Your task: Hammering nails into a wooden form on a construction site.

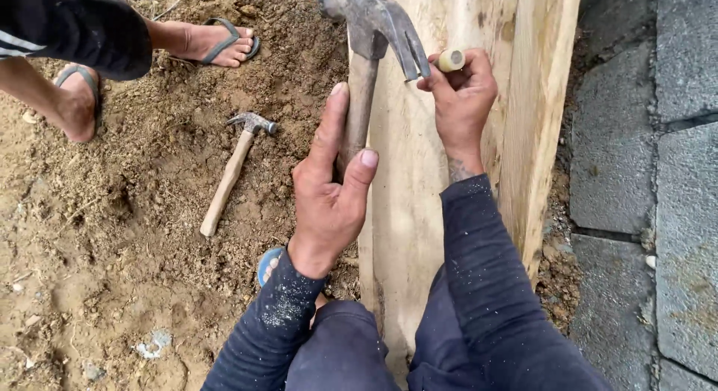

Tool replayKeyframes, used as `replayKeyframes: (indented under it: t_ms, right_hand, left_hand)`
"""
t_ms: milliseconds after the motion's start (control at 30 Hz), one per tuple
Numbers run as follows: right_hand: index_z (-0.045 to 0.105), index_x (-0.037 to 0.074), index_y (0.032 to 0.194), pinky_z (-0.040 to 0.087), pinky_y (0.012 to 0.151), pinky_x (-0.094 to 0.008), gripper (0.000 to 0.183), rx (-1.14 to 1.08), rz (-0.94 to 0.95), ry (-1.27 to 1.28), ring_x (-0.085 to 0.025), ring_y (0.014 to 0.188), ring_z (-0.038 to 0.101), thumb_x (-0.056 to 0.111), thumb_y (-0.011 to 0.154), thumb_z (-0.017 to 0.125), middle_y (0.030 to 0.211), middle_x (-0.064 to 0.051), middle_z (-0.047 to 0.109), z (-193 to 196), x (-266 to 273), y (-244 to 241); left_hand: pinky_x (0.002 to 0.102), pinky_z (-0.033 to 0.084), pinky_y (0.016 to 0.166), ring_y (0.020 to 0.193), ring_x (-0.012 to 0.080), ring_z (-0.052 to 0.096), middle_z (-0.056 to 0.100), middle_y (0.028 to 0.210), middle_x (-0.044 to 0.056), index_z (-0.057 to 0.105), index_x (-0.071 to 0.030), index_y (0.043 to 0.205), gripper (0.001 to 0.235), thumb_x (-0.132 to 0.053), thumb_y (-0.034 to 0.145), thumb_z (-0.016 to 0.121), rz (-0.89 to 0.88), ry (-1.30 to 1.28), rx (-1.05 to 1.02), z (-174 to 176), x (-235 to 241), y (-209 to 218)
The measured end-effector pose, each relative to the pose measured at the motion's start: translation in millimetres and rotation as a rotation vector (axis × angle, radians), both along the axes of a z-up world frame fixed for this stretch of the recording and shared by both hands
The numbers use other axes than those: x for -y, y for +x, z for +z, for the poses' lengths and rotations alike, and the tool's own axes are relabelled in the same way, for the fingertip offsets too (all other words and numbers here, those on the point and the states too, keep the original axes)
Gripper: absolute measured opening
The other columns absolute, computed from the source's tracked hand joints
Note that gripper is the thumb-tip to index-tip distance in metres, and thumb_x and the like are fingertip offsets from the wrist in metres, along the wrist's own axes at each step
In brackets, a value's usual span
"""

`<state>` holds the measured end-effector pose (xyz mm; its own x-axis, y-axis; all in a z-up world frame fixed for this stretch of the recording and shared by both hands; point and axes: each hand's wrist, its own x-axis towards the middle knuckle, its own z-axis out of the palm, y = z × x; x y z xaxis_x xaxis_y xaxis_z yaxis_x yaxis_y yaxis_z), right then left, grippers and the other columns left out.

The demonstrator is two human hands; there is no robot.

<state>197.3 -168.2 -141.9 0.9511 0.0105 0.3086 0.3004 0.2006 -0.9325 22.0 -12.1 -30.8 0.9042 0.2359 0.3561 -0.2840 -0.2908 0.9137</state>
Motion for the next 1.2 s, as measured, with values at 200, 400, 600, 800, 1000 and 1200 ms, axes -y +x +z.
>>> replayKeyframes:
  t_ms: [200, 400, 600, 800, 1000, 1200]
  right_hand:
    - [0.056, 0.002, 0.103, 0.065, 0.080, -0.032, 0.022, 0.082, -0.024, -0.073, -0.013, 0.089, 0.072, -0.003, 0.102, 0.077, 0.101, -0.008, 0.071, -3.1, 3.2, 1.2]
    - [0.053, 0.003, 0.100, 0.067, 0.077, -0.032, 0.025, 0.056, 0.007, -0.034, -0.013, 0.084, 0.074, -0.002, 0.099, 0.077, 0.094, -0.004, 0.067, -2.5, 2.3, 1.1]
    - [0.059, -0.001, 0.113, 0.067, 0.079, -0.033, 0.024, 0.066, 0.007, -0.029, -0.015, 0.087, 0.072, -0.004, 0.100, 0.078, 0.102, -0.006, 0.069, 9.0, -2.0, -9.3]
    - [0.062, -0.002, 0.117, 0.065, 0.081, -0.032, 0.026, 0.106, -0.028, -0.068, -0.014, 0.089, 0.074, -0.004, 0.098, 0.080, 0.102, -0.007, 0.073, -10.4, 3.0, -3.2]
    - [0.064, -0.001, 0.112, 0.060, 0.080, -0.030, 0.020, 0.100, -0.076, -0.133, -0.012, 0.087, 0.069, -0.001, 0.100, 0.081, 0.100, -0.006, 0.072, -23.7, 0.4, 2.7]
    - [0.060, 0.003, 0.106, 0.066, 0.082, -0.032, 0.025, 0.172, -0.101, -0.090, -0.014, 0.092, 0.072, -0.001, 0.093, 0.082, 0.103, -0.006, 0.070, -8.7, -14.9, -7.7]
  left_hand:
    - [0.032, 0.049, 0.120, 0.143, 0.0240, 0.060, 0.051, 0.159, 0.016, 0.035, -0.007, 0.160, 0.056, -0.014, 0.113, 0.063, -0.031, 0.058, 0.029, -4.5, 1.1, -2.0]
    - [0.031, 0.050, 0.118, 0.143, 0.0244, 0.060, 0.053, 0.157, 0.017, 0.036, -0.007, 0.162, 0.057, -0.015, 0.112, 0.063, -0.045, 0.063, 0.004, 3.2, 2.3, -3.4]
    - [0.029, 0.056, 0.108, 0.130, 0.0233, 0.069, 0.061, 0.149, 0.015, 0.038, -0.010, 0.161, 0.056, -0.015, 0.112, 0.065, -0.054, 0.154, 0.017, 13.5, 5.7, -4.3]
    - [0.028, 0.060, 0.096, 0.111, 0.0202, 0.077, 0.067, 0.141, 0.015, 0.037, -0.013, 0.159, 0.055, -0.015, 0.112, 0.065, -0.076, 0.172, 0.055, 19.2, 7.7, -4.3]
    - [0.028, 0.061, 0.087, 0.097, 0.0194, 0.075, 0.071, 0.124, 0.012, 0.038, -0.015, 0.158, 0.055, -0.014, 0.111, 0.067, -0.085, 0.224, 0.052, 35.1, 8.4, -5.6]
    - [0.035, 0.051, 0.061, 0.066, 0.0198, 0.059, 0.059, 0.086, 0.005, 0.039, -0.022, 0.158, 0.057, -0.016, 0.110, 0.069, -0.073, 0.600, 0.223, 27.7, 0.5, 9.0]
